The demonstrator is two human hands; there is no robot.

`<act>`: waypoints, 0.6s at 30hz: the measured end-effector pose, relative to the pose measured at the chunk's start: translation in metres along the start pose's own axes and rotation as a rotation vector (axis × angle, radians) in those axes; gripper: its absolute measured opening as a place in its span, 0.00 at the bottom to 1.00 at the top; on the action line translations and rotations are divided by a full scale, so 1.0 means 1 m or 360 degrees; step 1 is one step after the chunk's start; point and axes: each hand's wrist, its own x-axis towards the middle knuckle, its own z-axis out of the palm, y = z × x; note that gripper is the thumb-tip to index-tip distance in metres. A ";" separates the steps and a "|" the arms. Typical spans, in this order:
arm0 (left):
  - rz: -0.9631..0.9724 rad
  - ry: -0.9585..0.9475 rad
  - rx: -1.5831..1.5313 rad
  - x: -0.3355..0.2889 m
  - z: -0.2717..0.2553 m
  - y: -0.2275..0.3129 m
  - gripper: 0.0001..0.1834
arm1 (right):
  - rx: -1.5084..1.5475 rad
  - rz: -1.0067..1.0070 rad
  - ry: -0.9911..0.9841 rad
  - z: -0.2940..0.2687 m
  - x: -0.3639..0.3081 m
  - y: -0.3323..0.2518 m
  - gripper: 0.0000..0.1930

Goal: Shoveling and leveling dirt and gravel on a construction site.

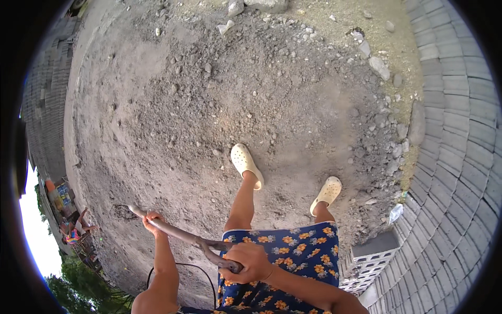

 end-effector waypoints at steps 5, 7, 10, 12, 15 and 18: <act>0.0193 -0.0323 -0.0055 -0.047 0.047 0.048 0.08 | 0.0039 -0.0316 0.0088 0.017 -0.007 -0.045 0.10; 0.0162 -0.0207 0.0177 -0.045 0.079 -0.008 0.08 | 0.0158 0.0140 0.0270 -0.019 -0.032 -0.023 0.09; -0.0516 -0.0565 0.0201 -0.031 0.090 -0.115 0.09 | 0.0753 0.0981 0.0818 -0.079 -0.090 0.008 0.11; -0.0669 -0.0206 0.0577 -0.025 0.090 -0.229 0.05 | 0.0977 0.1151 0.1290 -0.134 -0.125 0.015 0.10; -0.1042 0.0122 0.0954 -0.051 0.068 -0.389 0.06 | 0.1077 0.1347 0.1930 -0.202 -0.206 0.028 0.13; -0.1357 0.0289 0.1048 -0.110 0.005 -0.517 0.07 | 0.0866 0.1465 0.2394 -0.248 -0.289 0.001 0.17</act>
